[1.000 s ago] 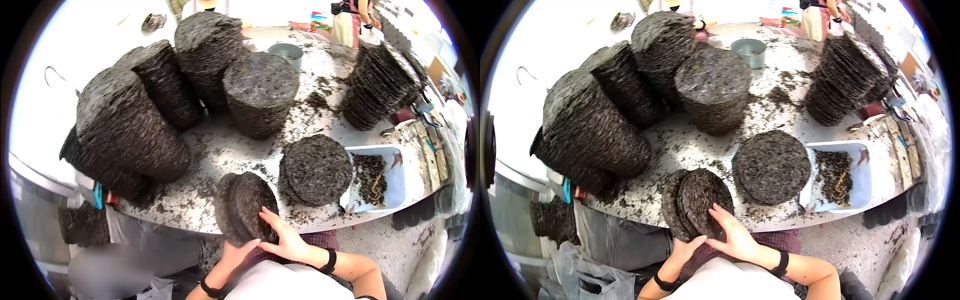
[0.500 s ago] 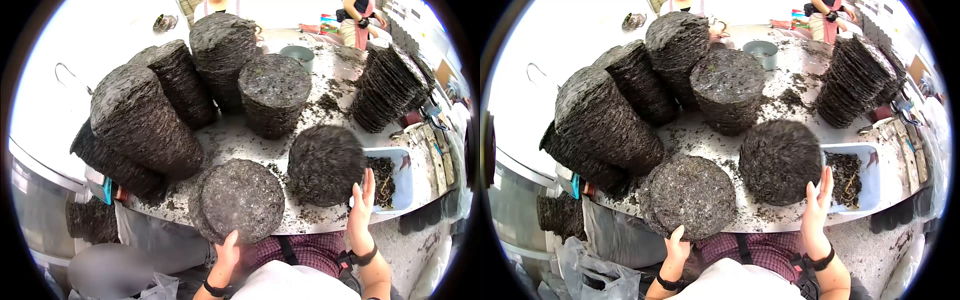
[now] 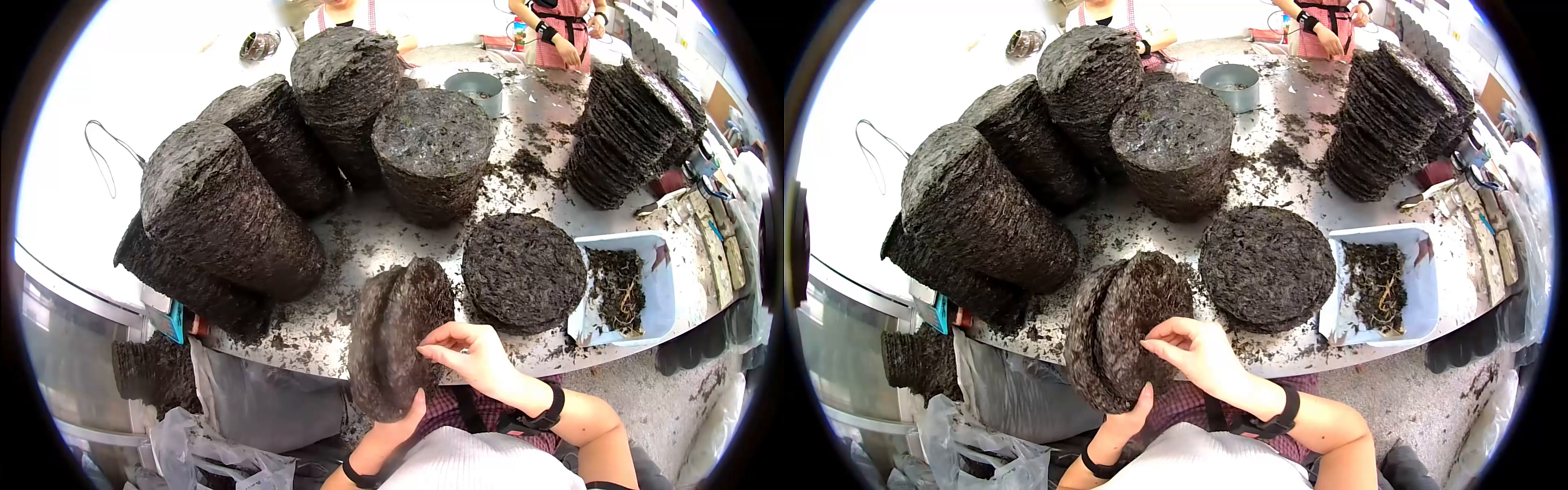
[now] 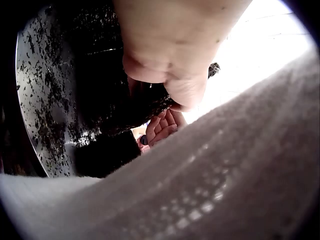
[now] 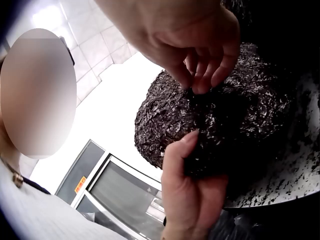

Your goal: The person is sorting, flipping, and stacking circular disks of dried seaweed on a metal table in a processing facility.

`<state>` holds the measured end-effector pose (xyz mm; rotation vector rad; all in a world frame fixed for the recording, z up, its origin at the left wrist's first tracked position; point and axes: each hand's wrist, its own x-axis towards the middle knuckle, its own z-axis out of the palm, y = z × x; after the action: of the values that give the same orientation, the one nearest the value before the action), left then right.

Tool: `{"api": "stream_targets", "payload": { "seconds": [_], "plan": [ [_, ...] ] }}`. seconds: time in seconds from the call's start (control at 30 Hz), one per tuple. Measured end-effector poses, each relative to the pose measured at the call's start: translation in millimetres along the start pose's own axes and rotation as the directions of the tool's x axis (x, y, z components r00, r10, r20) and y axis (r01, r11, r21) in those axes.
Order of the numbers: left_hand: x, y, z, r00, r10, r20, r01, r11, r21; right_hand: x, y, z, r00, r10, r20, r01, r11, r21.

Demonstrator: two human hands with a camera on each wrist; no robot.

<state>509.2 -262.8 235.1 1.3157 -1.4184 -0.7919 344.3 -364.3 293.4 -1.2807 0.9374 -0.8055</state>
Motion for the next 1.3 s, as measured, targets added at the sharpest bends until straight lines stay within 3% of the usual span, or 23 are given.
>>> {"api": "stream_targets", "payload": {
  "seconds": [0.1, 0.23, 0.33, 0.37, 0.4, 0.47, 0.5, 0.57, 0.6, 0.63, 0.7, 0.73, 0.77, 0.8, 0.83, 0.87, 0.9, 0.93, 0.97, 1.1, 1.17, 1.23, 1.3],
  "plan": [
    [3, -2, -13, 0.991, 0.071, 0.117, -0.087, 0.987, 0.136, 7, 2, 1, 0.990, 0.108, 0.095, -0.124, 0.975, 0.185],
    [-1, -4, -15, 0.984, 0.042, 0.171, -0.111, 0.901, 0.420, 8, 10, 0, 0.977, 0.104, 0.187, -0.166, 0.919, 0.358],
    [0, -6, -6, 0.996, 0.018, -0.087, -0.012, 0.998, 0.067, 0, 7, -8, 0.968, 0.089, 0.233, -0.203, 0.825, 0.528],
    [0, -6, -9, 0.994, -0.079, -0.080, 0.074, 0.995, -0.059, -4, 9, -14, 0.974, 0.092, 0.208, -0.191, 0.827, 0.529],
    [0, -10, -9, 0.980, -0.154, -0.123, 0.131, 0.976, -0.176, -11, 8, -22, 0.986, 0.081, 0.143, -0.145, 0.843, 0.519],
    [-1, -14, -9, 0.928, -0.288, -0.235, 0.192, 0.914, -0.358, -28, 9, -46, 0.983, 0.049, -0.175, 0.040, 0.880, 0.474],
    [-5, -23, -14, 0.924, -0.308, -0.228, 0.212, 0.906, -0.366, -40, 17, -72, 0.921, -0.049, -0.386, 0.233, 0.864, 0.447],
    [-7, -27, -17, 0.901, -0.345, -0.262, 0.203, 0.871, -0.447, -64, 41, -142, 0.678, -0.172, -0.715, 0.580, 0.723, 0.376],
    [-2, -19, -17, 0.874, -0.403, -0.271, 0.208, 0.815, -0.541, -70, 31, -158, 0.455, 0.070, -0.887, 0.590, 0.723, 0.360],
    [-2, -23, -17, 0.894, -0.375, -0.245, 0.156, 0.774, -0.614, -86, 39, -176, 0.441, 0.201, -0.874, 0.613, 0.644, 0.458],
    [2, -12, -14, 0.878, -0.446, -0.174, 0.306, 0.802, -0.514, -82, 13, -141, 0.340, 0.068, -0.938, 0.517, 0.820, 0.246],
    [-2, -24, -16, 0.926, -0.359, -0.117, 0.293, 0.878, -0.378, -85, 2, -123, 0.526, -0.100, -0.845, 0.305, 0.949, 0.077],
    [-1, -22, -13, 0.945, -0.321, -0.065, 0.279, 0.893, -0.353, -83, -5, -105, 0.668, -0.250, -0.701, 0.226, 0.966, -0.129],
    [2, -17, -9, 0.961, -0.276, -0.021, 0.254, 0.909, -0.329, -78, -12, -81, 0.823, -0.345, -0.452, 0.208, 0.922, -0.326],
    [5, -12, -5, 0.973, -0.232, 0.014, 0.225, 0.925, -0.307, -71, -16, -63, 0.911, -0.375, -0.173, 0.262, 0.849, -0.459],
    [6, -5, -1, 0.952, -0.307, 0.014, 0.295, 0.900, -0.322, -60, -16, -44, 0.930, -0.364, 0.053, 0.333, 0.772, -0.542],
    [9, 3, 2, 0.964, -0.262, 0.036, 0.258, 0.898, -0.356, -51, -18, -26, 0.911, -0.363, 0.196, 0.392, 0.615, -0.684],
    [13, 14, 4, 0.975, -0.215, 0.053, 0.218, 0.894, -0.391, -44, -12, -13, 0.887, -0.402, 0.228, 0.439, 0.580, -0.686],
    [15, 22, 5, 0.984, -0.165, 0.063, 0.176, 0.887, -0.427, -37, -3, -4, 0.867, -0.432, 0.249, 0.479, 0.584, -0.655],
    [8, 15, -6, 0.947, -0.298, 0.119, 0.310, 0.751, -0.583, -29, -2, 3, 0.855, -0.429, 0.291, 0.515, 0.630, -0.582],
    [9, 16, -5, 0.953, -0.299, 0.036, 0.273, 0.806, -0.525, -29, -3, 2, 0.854, -0.452, 0.259, 0.511, 0.632, -0.583],
    [13, 11, -14, 0.984, -0.171, 0.046, 0.176, 0.927, -0.332, -28, -2, 2, 0.828, -0.479, 0.292, 0.548, 0.579, -0.604],
    [22, 15, -13, 0.990, -0.138, 0.040, 0.143, 0.937, -0.319, -27, -3, 4, 0.819, -0.510, 0.263, 0.547, 0.556, -0.626]
  ]
}}
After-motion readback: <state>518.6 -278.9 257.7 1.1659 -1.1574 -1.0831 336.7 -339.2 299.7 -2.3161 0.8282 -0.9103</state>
